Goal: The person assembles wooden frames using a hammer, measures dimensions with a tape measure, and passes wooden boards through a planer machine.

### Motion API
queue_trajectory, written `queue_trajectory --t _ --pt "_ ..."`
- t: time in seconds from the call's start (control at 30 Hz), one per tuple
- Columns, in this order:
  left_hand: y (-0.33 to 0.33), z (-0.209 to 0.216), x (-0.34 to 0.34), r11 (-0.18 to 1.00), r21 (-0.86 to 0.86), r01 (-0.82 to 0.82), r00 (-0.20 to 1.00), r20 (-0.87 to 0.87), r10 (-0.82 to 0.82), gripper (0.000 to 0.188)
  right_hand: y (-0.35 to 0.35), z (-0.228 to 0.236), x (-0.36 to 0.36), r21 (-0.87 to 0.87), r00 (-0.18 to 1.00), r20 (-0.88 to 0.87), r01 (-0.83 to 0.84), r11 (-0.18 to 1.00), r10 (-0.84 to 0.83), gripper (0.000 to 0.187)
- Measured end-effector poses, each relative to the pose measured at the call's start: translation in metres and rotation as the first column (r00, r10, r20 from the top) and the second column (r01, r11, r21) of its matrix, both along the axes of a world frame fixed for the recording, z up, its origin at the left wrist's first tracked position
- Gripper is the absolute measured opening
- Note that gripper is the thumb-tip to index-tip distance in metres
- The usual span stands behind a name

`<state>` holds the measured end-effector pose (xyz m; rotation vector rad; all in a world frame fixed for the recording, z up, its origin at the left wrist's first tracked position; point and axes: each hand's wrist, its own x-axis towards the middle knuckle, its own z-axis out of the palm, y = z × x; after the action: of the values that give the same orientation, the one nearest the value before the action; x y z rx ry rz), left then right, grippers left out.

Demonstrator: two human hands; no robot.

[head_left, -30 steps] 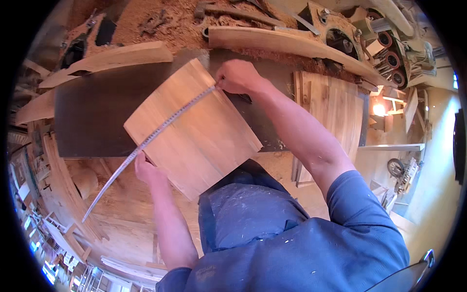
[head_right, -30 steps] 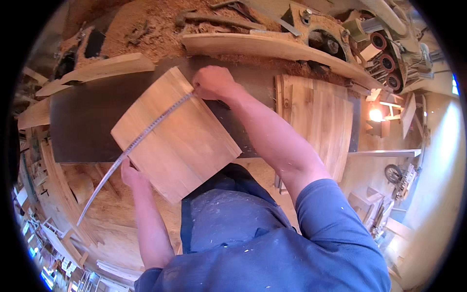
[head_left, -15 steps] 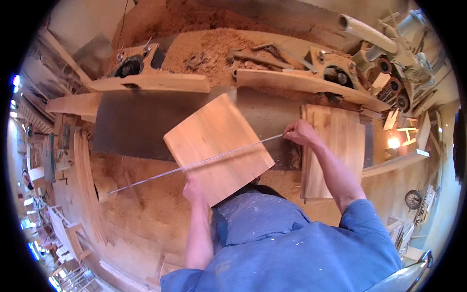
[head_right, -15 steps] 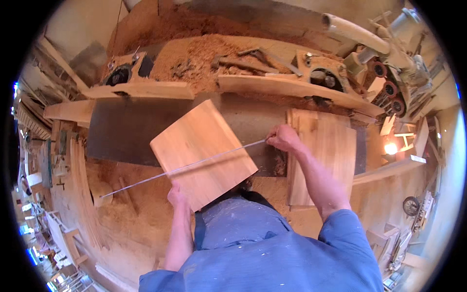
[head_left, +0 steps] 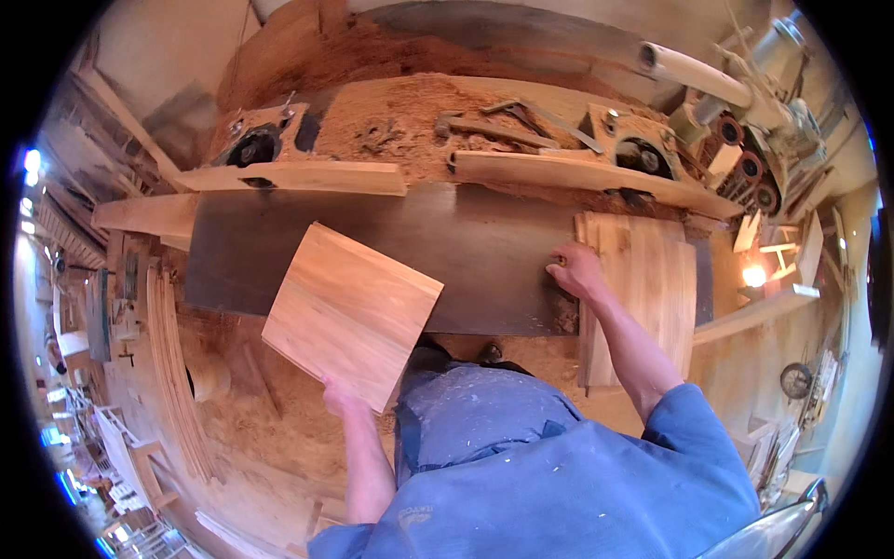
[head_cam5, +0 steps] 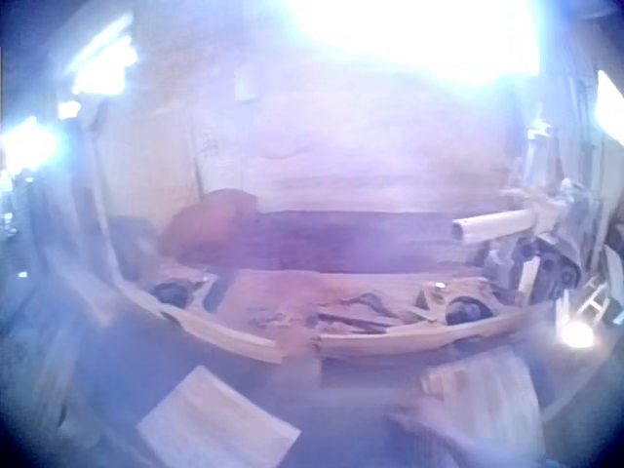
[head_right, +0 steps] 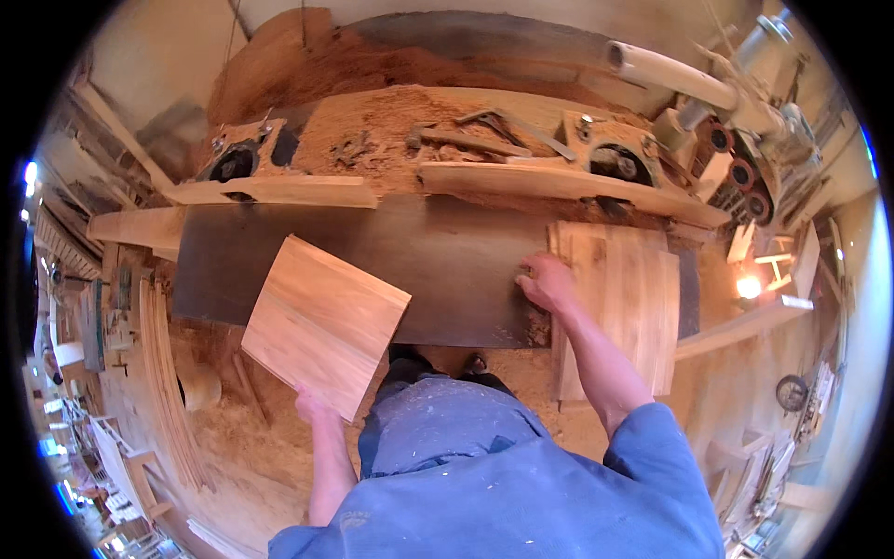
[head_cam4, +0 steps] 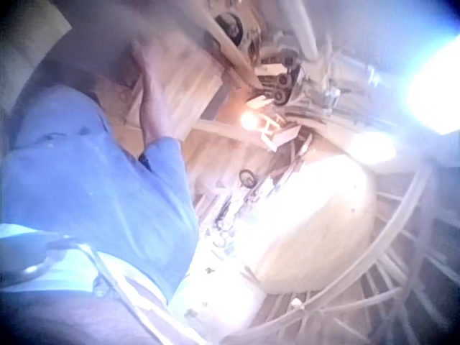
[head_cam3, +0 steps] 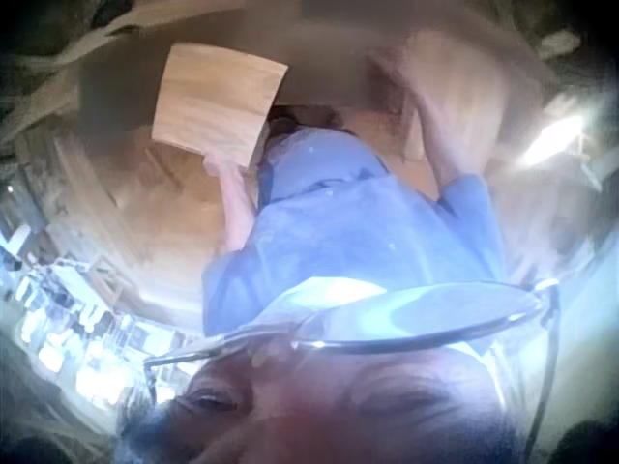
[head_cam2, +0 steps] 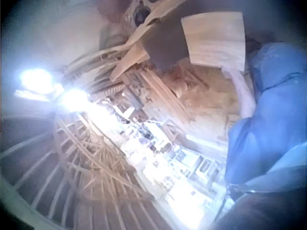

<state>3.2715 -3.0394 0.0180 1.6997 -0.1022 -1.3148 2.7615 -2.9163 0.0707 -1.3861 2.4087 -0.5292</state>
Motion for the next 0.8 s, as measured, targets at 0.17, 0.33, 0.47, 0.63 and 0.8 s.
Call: queue_trajectory --t 0.17,0.33,0.47,0.63,0.8 --pt "-0.041 -0.024 0.025 0.994 0.084 -0.063 0.950 0.310 0.033 0.055 -0.055 0.046 0.009 -0.282 0.978 -0.177 -0.160 0.946 0.112 0.029" --pt "-0.077 -0.015 0.059 0.956 0.285 -0.064 0.935 0.352 -0.042 0.063 -0.169 0.079 -0.007 -0.399 0.964 -0.264 -0.070 0.914 -0.042 0.034" --pt "-0.098 -0.019 0.089 0.976 0.196 -0.091 0.991 0.115 0.070 0.060 -0.245 0.052 -0.077 -0.184 0.927 -0.374 -0.058 0.981 -0.015 0.035" --pt "-0.088 -0.003 0.107 0.986 -0.141 -0.092 0.919 -0.392 0.030 0.056 -0.301 0.034 -0.089 0.235 0.978 -0.203 0.002 0.972 0.047 0.029" --pt "-0.076 -0.035 0.118 0.988 -0.133 -0.078 0.941 -0.338 0.029 0.051 -0.323 -0.006 -0.122 0.325 0.956 -0.269 -0.024 0.945 0.116 0.040"
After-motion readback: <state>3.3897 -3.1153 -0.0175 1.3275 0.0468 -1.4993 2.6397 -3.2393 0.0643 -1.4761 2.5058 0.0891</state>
